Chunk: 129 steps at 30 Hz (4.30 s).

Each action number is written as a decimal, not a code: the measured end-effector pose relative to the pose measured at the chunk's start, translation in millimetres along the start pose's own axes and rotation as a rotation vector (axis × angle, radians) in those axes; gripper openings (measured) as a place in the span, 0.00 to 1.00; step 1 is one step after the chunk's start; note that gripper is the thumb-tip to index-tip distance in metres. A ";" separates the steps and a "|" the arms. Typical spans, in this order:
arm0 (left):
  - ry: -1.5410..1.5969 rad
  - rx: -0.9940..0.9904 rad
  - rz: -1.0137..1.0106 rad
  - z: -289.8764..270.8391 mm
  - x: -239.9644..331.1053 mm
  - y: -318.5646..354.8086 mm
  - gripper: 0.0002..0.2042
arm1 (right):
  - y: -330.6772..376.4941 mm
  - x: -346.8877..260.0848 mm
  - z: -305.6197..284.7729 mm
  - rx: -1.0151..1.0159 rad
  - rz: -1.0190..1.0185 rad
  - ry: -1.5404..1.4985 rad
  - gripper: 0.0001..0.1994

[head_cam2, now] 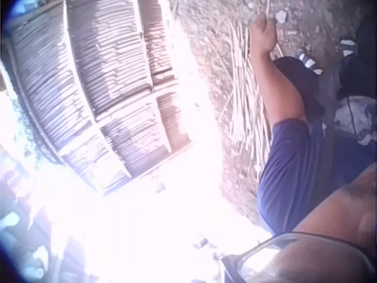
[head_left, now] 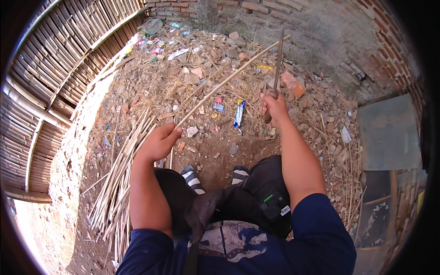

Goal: The person strips bark or outer layers from long bamboo sticks using a large knife, working on each stick one at a time and rotating them to reach all sides.

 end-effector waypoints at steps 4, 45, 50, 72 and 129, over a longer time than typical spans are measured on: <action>-0.140 0.029 0.032 -1.6 -7.2 -7.8 0.17 | 15.3 -13.9 21.3 -0.058 -0.006 -0.288 0.09; -0.250 0.256 -0.028 -0.4 2.8 -20.4 0.17 | 62.3 -34.5 116.1 -0.406 -0.523 0.966 0.20; -0.120 0.130 0.027 6.8 3.8 -20.2 0.18 | 58.7 -30.0 113.0 -0.368 -0.265 1.128 0.18; -0.166 0.161 0.121 11.5 31.7 -11.0 0.18 | 58.2 -24.1 110.2 -0.403 -0.207 1.102 0.16; 0.062 -0.018 0.110 31.8 20.9 -14.5 0.14 | 37.8 -13.5 78.3 -0.335 -0.133 1.108 0.16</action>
Point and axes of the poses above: each hand's wrist, its own y-axis away from the middle knuckle, its own z-axis out of the palm, x = y × z, the point moved 9 cm from there along -y, towards the middle knuckle, and after that the axes turned 13 degrees about -y, right-handed, at the moved point
